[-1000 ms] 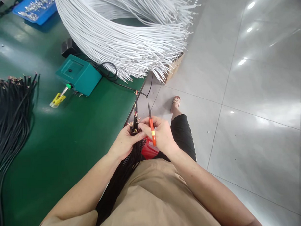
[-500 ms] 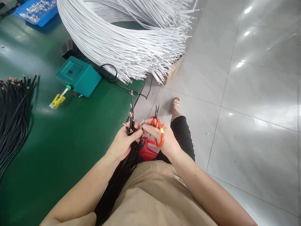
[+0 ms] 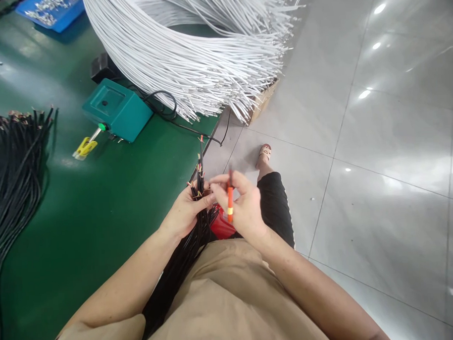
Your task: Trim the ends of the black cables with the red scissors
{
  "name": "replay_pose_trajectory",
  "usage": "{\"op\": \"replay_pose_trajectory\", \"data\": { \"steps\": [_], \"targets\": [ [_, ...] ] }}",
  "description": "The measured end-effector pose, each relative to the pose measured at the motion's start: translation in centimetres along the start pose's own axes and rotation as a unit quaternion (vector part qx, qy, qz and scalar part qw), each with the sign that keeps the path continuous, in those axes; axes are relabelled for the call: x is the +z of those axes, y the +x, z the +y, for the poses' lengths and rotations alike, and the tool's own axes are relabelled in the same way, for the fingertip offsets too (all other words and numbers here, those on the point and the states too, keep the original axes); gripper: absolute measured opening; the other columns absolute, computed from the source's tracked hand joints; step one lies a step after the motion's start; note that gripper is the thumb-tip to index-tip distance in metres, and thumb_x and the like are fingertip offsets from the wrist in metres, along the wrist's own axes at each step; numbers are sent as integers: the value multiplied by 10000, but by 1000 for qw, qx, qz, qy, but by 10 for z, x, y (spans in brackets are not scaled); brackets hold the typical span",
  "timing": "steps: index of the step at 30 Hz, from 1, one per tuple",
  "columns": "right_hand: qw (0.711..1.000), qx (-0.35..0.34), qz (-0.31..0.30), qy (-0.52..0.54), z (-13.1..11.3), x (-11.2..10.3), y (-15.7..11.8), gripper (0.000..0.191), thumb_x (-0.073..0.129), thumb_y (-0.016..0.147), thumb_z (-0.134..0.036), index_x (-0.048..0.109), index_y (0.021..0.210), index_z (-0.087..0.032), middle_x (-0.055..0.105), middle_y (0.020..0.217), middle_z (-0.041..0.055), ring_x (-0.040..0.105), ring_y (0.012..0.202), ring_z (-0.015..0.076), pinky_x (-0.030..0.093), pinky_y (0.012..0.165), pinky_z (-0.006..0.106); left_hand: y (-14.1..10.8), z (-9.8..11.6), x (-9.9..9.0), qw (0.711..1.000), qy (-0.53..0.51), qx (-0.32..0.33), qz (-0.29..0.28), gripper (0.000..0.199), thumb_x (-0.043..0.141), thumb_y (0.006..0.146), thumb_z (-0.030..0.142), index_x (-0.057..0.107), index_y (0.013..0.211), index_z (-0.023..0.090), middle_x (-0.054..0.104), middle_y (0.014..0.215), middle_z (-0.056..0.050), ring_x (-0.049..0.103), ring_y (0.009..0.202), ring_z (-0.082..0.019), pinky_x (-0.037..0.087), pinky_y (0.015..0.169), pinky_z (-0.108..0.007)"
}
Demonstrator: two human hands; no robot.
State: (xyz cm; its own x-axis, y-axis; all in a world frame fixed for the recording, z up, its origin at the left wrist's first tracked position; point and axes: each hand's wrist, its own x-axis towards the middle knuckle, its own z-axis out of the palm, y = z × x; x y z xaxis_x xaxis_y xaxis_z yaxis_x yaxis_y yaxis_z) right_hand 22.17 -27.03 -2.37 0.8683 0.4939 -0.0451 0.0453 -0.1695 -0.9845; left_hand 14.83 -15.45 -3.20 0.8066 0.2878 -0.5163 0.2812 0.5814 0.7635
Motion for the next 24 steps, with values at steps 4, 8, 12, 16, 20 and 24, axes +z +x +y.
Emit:
{"op": "replay_pose_trajectory", "data": {
  "steps": [4, 8, 12, 16, 20, 24],
  "targets": [
    [988, -2, -121, -100, -1, 2, 6, 190, 595, 774, -267, 532, 610, -194, 493, 651, -22, 399, 576, 97, 314, 550, 251, 0, 1, 1, 1000, 1, -9, -2, 338, 846, 551, 195, 647, 821, 156, 639, 726, 10, 564, 651, -108, 433, 662, -248],
    [974, -12, -170, -152, -1, -1, 11, 311, 592, 740, -231, 369, 527, -189, 396, 589, -44, 302, 531, 78, 240, 513, 246, 0, -3, 0, 1000, 13, -18, 12, 321, 853, 492, 129, 618, 710, 144, 638, 690, 14, 583, 681, -127, 448, 739, -281],
    [974, -16, -177, -143, 1, -3, 12, 312, 587, 738, -233, 364, 524, -188, 405, 584, -47, 299, 530, 75, 240, 513, 247, 1, -5, -4, 999, 32, -14, -9, 278, 841, 528, 127, 632, 711, 138, 650, 696, 5, 594, 702, -136, 451, 751, -285],
    [985, 60, -155, -54, 5, -6, 12, 171, 617, 728, -275, 536, 606, -187, 530, 626, -27, 436, 567, 93, 333, 551, 243, 1, -1, -4, 998, 33, -30, -41, 293, 822, 598, 163, 678, 852, 140, 671, 788, -13, 606, 752, -130, 462, 781, -278],
    [971, 172, -110, 125, 9, -13, 13, 128, 644, 720, -306, 623, 712, -180, 608, 666, -9, 537, 585, 109, 423, 584, 244, 1, 4, -3, 997, 2, -60, -38, 249, 789, 654, 168, 653, 862, 144, 656, 982, -38, 614, 854, -145, 480, 815, -302],
    [964, 189, -93, 162, 10, -16, 13, 190, 667, 715, -345, 613, 648, -176, 550, 570, -36, 451, 511, 75, 363, 503, 217, 1, 4, -3, 999, 4, -44, -9, 240, 788, 658, 186, 582, 775, 152, 598, 819, 18, 568, 706, -91, 457, 704, -239]
  ]
}}
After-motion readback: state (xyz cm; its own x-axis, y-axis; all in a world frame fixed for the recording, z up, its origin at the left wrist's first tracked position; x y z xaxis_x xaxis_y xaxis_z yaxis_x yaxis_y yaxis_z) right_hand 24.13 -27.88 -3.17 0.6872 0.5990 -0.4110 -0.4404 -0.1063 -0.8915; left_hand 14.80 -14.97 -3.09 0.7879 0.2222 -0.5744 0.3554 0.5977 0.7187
